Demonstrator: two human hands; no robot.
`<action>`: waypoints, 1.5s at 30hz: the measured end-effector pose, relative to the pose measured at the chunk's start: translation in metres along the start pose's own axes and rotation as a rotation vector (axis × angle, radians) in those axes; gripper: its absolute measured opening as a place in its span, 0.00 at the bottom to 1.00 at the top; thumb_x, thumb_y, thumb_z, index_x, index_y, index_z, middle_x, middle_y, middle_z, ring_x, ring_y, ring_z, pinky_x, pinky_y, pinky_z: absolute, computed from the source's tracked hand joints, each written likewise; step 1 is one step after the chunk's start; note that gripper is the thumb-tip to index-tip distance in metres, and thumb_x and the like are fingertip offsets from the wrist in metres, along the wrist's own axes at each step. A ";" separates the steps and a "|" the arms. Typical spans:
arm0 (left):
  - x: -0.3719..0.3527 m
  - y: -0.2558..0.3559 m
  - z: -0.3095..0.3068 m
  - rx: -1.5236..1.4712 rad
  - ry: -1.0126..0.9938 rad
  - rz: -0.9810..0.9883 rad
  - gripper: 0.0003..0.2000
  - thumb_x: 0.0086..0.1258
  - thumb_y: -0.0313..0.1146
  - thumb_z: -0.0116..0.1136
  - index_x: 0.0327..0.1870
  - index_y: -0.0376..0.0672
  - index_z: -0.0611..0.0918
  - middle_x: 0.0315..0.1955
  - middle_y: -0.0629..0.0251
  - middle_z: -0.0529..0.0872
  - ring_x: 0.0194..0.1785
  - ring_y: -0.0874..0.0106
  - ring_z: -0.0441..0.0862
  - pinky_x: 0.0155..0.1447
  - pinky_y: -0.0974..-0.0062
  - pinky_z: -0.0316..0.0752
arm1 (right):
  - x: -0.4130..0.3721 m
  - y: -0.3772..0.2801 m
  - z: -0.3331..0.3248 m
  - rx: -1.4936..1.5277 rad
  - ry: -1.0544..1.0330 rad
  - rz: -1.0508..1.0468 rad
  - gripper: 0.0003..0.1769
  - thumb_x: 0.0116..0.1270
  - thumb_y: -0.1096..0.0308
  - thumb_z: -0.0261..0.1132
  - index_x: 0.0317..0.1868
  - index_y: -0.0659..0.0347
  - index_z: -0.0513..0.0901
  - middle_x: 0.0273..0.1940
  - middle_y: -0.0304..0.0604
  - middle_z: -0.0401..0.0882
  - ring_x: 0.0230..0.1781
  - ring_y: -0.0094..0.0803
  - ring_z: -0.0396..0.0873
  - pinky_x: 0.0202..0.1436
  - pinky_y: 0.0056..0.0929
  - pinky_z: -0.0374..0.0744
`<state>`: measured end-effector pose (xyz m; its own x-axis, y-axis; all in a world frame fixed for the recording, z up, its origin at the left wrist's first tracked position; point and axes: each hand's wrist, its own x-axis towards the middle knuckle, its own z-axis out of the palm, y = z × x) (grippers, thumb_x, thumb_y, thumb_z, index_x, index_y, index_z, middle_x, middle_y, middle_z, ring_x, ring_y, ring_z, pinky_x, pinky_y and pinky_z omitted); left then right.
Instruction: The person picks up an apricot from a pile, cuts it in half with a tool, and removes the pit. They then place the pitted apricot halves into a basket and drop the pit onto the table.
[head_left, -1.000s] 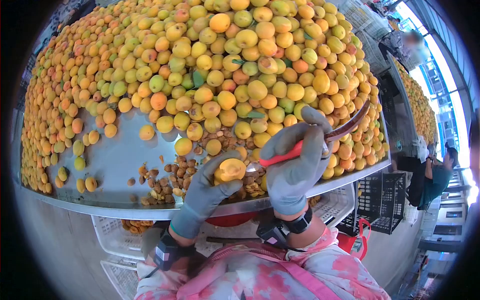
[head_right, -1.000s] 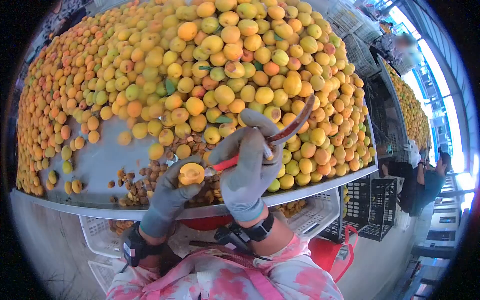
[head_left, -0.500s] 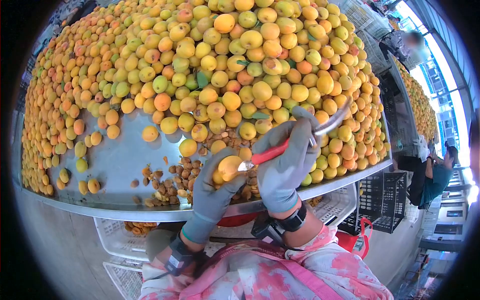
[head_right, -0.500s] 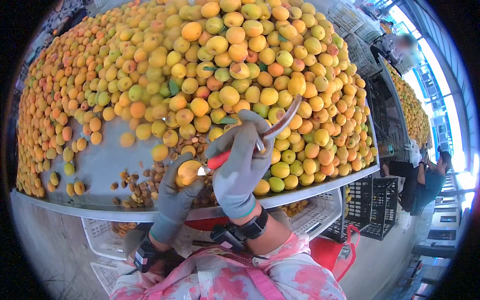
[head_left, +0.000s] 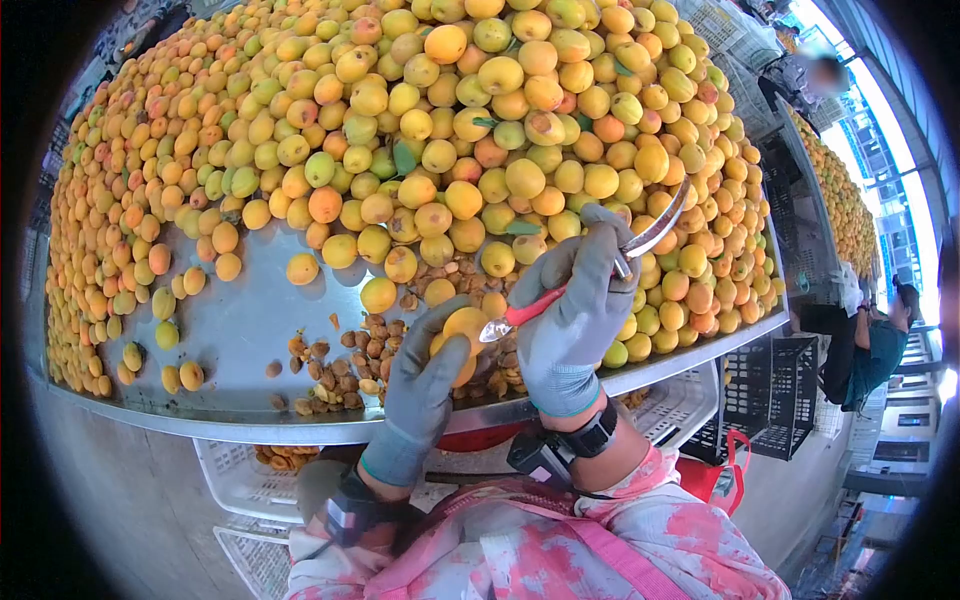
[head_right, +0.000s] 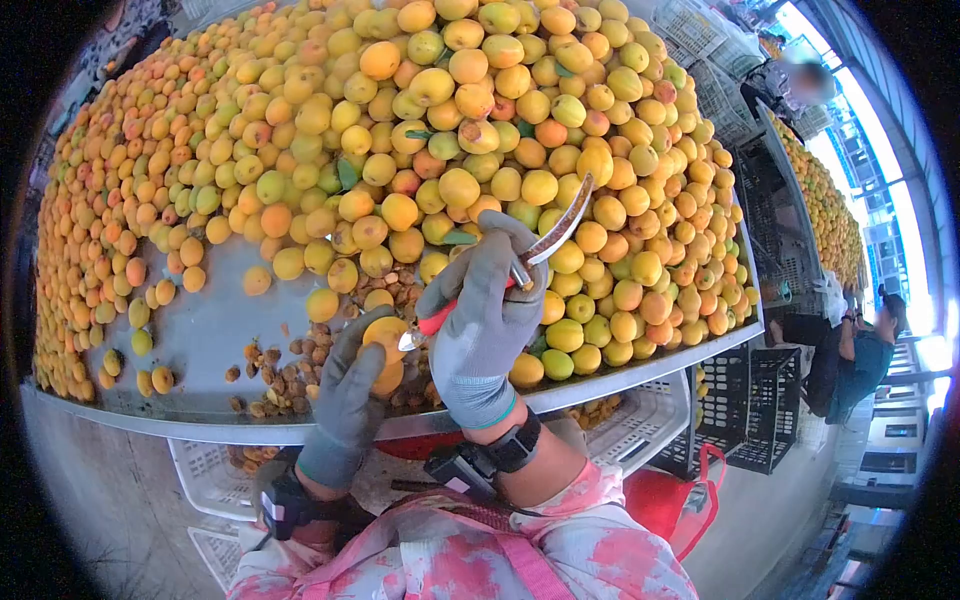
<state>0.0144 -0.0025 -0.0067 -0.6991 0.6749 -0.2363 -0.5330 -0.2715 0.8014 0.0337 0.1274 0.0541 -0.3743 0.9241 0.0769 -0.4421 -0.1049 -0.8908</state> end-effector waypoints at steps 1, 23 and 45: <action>-0.001 0.004 0.002 -0.127 -0.027 -0.116 0.25 0.68 0.29 0.59 0.66 0.37 0.69 0.55 0.61 0.78 0.50 0.71 0.81 0.53 0.74 0.79 | 0.000 0.000 -0.001 -0.027 -0.006 -0.026 0.15 0.75 0.54 0.55 0.49 0.57 0.74 0.17 0.33 0.62 0.10 0.23 0.61 0.12 0.25 0.60; -0.001 -0.008 0.003 -0.056 -0.119 -0.123 0.23 0.72 0.35 0.55 0.65 0.36 0.69 0.52 0.64 0.80 0.54 0.77 0.77 0.53 0.76 0.77 | -0.001 -0.010 -0.011 -0.065 -0.113 -0.144 0.12 0.73 0.66 0.52 0.48 0.66 0.74 0.19 0.37 0.73 0.13 0.22 0.69 0.18 0.19 0.66; -0.009 -0.005 0.002 0.232 -0.223 -0.068 0.20 0.69 0.32 0.55 0.60 0.35 0.73 0.48 0.66 0.81 0.50 0.78 0.77 0.56 0.77 0.71 | -0.003 -0.003 -0.010 0.146 -0.385 0.284 0.13 0.72 0.59 0.59 0.38 0.62 0.75 0.16 0.34 0.68 0.10 0.19 0.63 0.13 0.20 0.61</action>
<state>0.0243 -0.0059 -0.0080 -0.5302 0.8268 -0.1878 -0.4339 -0.0743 0.8979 0.0446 0.1288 0.0522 -0.7579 0.6519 0.0245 -0.3783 -0.4085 -0.8307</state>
